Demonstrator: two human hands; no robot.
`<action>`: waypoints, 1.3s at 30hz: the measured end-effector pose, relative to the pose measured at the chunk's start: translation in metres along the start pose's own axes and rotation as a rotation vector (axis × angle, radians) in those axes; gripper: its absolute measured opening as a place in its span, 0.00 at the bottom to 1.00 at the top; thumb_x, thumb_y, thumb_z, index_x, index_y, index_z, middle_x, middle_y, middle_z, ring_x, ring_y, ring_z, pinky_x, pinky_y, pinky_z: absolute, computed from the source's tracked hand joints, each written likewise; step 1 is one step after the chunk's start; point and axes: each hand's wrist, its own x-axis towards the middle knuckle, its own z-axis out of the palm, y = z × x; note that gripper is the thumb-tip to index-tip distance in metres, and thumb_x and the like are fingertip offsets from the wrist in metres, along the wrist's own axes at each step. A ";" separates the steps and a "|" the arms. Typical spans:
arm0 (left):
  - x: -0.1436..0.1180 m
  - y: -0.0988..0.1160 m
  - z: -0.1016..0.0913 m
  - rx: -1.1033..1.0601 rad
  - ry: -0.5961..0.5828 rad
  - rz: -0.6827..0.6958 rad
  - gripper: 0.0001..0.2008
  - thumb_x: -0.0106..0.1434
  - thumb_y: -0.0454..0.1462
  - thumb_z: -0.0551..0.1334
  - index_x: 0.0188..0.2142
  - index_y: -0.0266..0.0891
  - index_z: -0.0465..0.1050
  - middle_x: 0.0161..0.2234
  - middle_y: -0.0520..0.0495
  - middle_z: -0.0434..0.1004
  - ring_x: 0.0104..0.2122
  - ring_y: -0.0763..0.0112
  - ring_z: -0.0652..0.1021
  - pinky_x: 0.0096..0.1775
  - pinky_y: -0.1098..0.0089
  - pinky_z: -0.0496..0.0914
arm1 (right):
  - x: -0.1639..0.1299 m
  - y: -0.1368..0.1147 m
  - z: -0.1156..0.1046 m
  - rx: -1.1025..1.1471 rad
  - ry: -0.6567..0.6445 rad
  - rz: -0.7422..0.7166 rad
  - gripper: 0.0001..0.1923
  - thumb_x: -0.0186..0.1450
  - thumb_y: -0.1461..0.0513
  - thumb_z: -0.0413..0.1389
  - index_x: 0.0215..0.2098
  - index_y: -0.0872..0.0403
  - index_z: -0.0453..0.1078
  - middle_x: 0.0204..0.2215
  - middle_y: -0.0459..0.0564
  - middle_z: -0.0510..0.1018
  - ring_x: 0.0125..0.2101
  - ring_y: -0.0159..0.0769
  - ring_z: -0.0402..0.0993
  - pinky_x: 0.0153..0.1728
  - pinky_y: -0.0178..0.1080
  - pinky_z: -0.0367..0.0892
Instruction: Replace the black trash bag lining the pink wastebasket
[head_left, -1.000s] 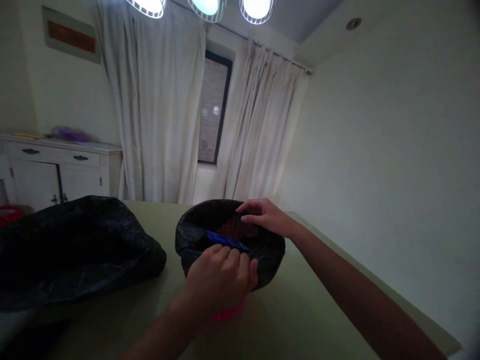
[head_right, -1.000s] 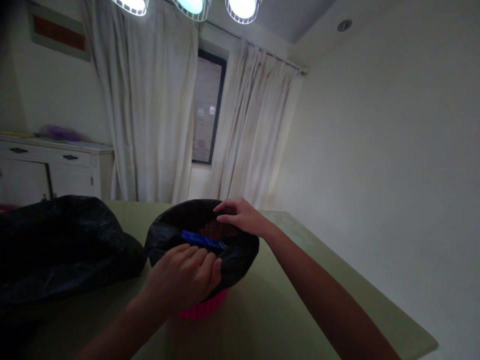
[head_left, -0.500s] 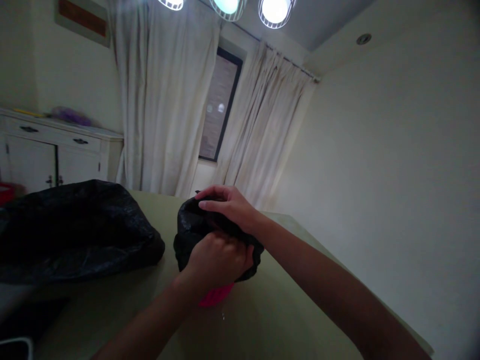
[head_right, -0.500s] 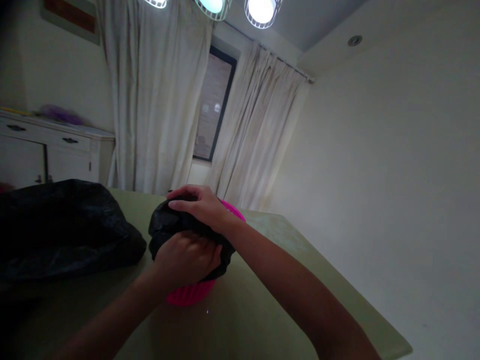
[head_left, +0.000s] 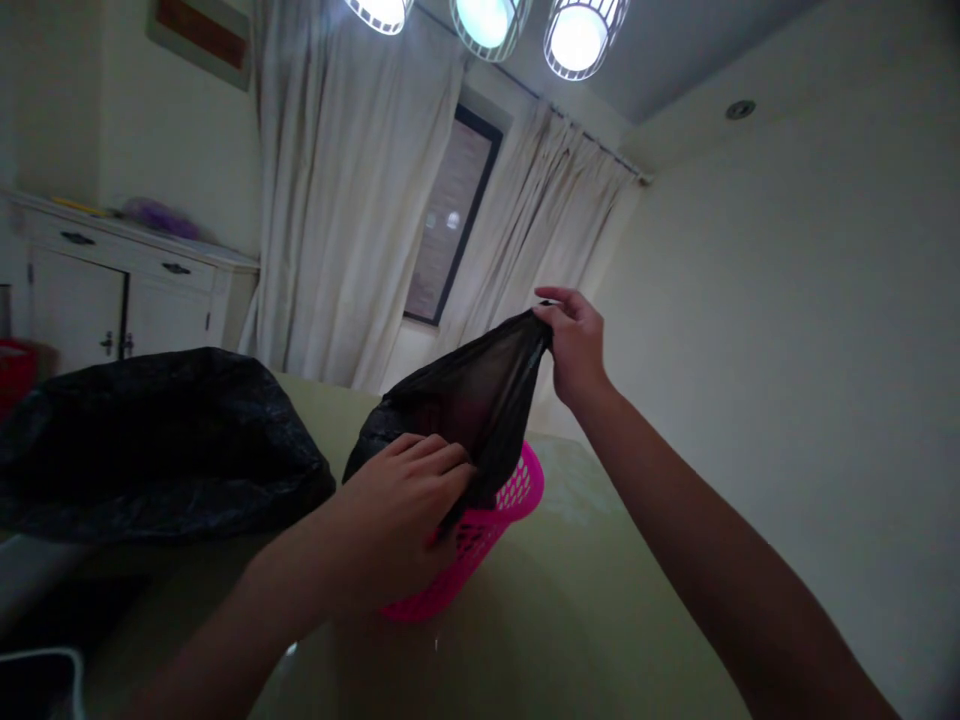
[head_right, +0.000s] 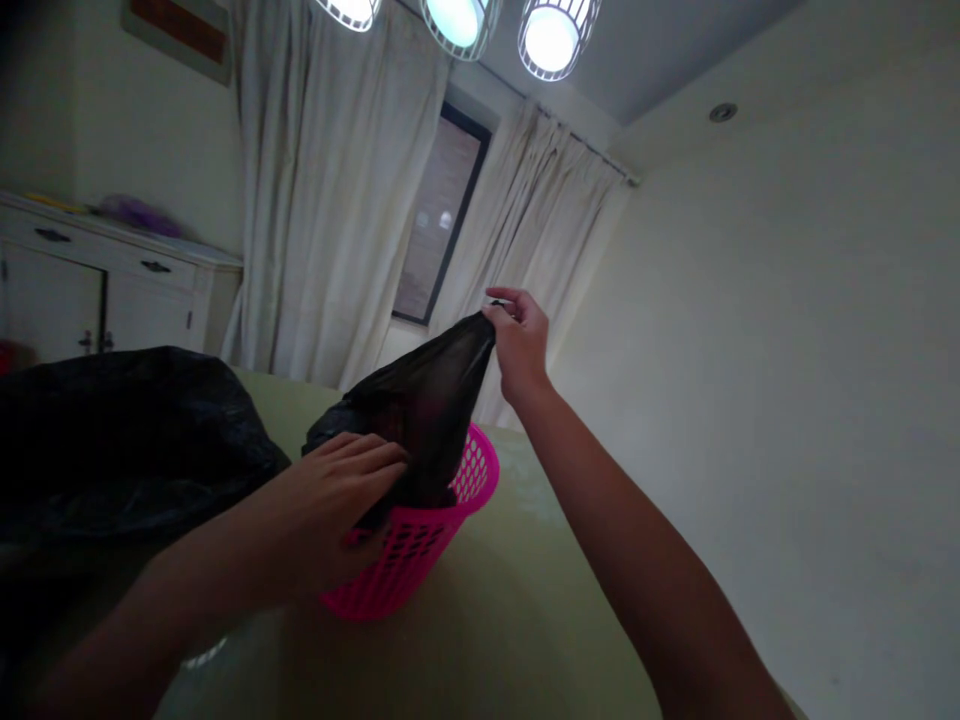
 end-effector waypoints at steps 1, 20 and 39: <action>-0.003 -0.004 -0.006 -0.018 0.006 -0.002 0.10 0.67 0.31 0.64 0.45 0.45 0.79 0.46 0.48 0.84 0.48 0.58 0.81 0.55 0.56 0.73 | 0.003 0.006 -0.011 -0.025 0.048 0.026 0.18 0.57 0.58 0.62 0.46 0.52 0.76 0.29 0.42 0.69 0.32 0.34 0.68 0.34 0.38 0.66; -0.034 -0.124 -0.008 -0.399 0.001 -0.380 0.23 0.62 0.33 0.58 0.54 0.44 0.81 0.48 0.42 0.89 0.47 0.53 0.87 0.50 0.57 0.79 | -0.022 0.032 -0.083 -0.044 0.287 0.578 0.16 0.59 0.69 0.61 0.44 0.52 0.74 0.30 0.43 0.77 0.27 0.31 0.73 0.23 0.31 0.68; -0.018 -0.103 -0.021 -0.526 0.673 -0.375 0.12 0.69 0.42 0.65 0.47 0.44 0.85 0.50 0.42 0.87 0.52 0.55 0.84 0.58 0.52 0.79 | -0.021 0.077 -0.120 -0.706 0.058 0.478 0.17 0.59 0.68 0.61 0.47 0.57 0.80 0.36 0.51 0.82 0.34 0.36 0.77 0.36 0.37 0.70</action>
